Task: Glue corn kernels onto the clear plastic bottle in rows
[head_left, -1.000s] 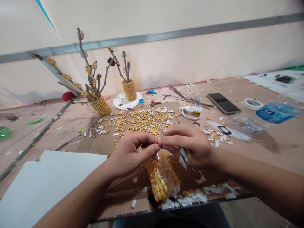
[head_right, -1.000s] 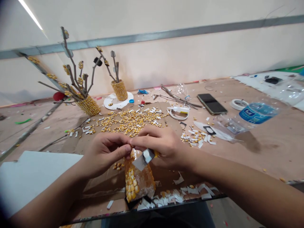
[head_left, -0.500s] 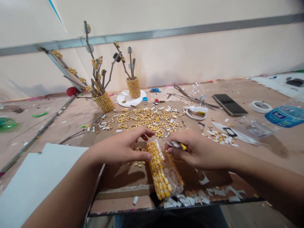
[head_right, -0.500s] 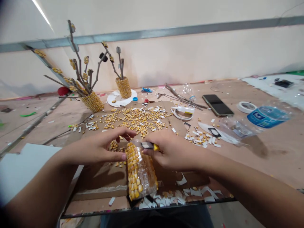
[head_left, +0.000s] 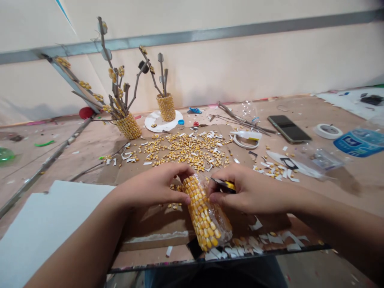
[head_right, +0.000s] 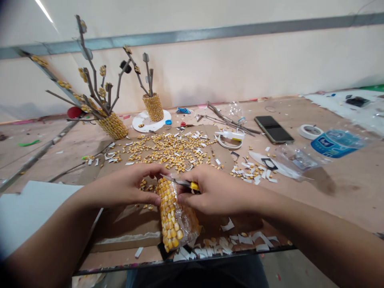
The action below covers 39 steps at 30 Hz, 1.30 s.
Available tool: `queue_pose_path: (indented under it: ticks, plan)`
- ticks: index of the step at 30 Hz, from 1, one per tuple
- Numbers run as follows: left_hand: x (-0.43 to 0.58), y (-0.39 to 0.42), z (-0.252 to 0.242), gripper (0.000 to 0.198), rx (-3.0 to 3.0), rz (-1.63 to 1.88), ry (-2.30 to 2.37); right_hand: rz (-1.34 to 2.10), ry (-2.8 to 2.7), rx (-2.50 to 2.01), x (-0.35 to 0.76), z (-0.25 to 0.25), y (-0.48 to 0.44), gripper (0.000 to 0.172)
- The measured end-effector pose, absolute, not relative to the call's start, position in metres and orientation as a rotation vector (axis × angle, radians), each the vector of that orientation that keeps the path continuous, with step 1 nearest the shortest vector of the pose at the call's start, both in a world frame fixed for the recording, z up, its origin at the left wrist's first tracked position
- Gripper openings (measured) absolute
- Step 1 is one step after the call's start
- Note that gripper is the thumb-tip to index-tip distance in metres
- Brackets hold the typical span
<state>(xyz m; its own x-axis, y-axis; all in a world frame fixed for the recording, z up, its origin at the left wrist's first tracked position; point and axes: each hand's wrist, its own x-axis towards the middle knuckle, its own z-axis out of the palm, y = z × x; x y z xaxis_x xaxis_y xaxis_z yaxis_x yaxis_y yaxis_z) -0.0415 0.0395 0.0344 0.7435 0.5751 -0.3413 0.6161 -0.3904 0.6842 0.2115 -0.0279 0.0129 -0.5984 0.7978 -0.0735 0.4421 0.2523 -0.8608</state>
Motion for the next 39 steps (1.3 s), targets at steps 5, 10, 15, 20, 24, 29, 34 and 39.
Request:
queue_pose_path:
  ticks: [5,10,15,20,24,29,34,39]
  plan:
    - [-0.042,0.039,0.034,0.047,2.103,-0.044,0.888,1.269,-2.171,-1.113,0.212,0.013,-0.029,0.014]
    - [-0.041,0.039,0.034,0.044,2.096,-0.037,0.869,1.315,-2.061,-1.139,0.208,0.012,-0.028,0.009]
    - [-0.040,0.039,0.033,0.044,2.095,-0.043,0.853,1.436,-1.981,-1.245,0.205,0.014,-0.028,0.009]
    - [-0.039,0.038,0.034,0.042,2.098,-0.046,0.821,1.482,-1.914,-1.254,0.204,0.015,-0.028,0.009]
    - [-0.040,0.038,0.034,0.041,2.120,-0.039,0.837,1.462,-1.896,-1.267,0.203,0.014,-0.028,0.014]
    - [-0.040,0.038,0.033,0.045,2.149,-0.055,0.847,1.527,-1.839,-1.293,0.203,0.012,-0.026,0.018]
    - [-0.041,0.038,0.030,0.054,2.134,-0.063,0.889,1.635,-1.801,-1.313,0.203,0.014,-0.025,0.023]
    - [-0.042,0.040,0.029,0.050,2.123,-0.079,0.870,1.510,-1.723,-1.338,0.210,0.013,-0.015,0.029]
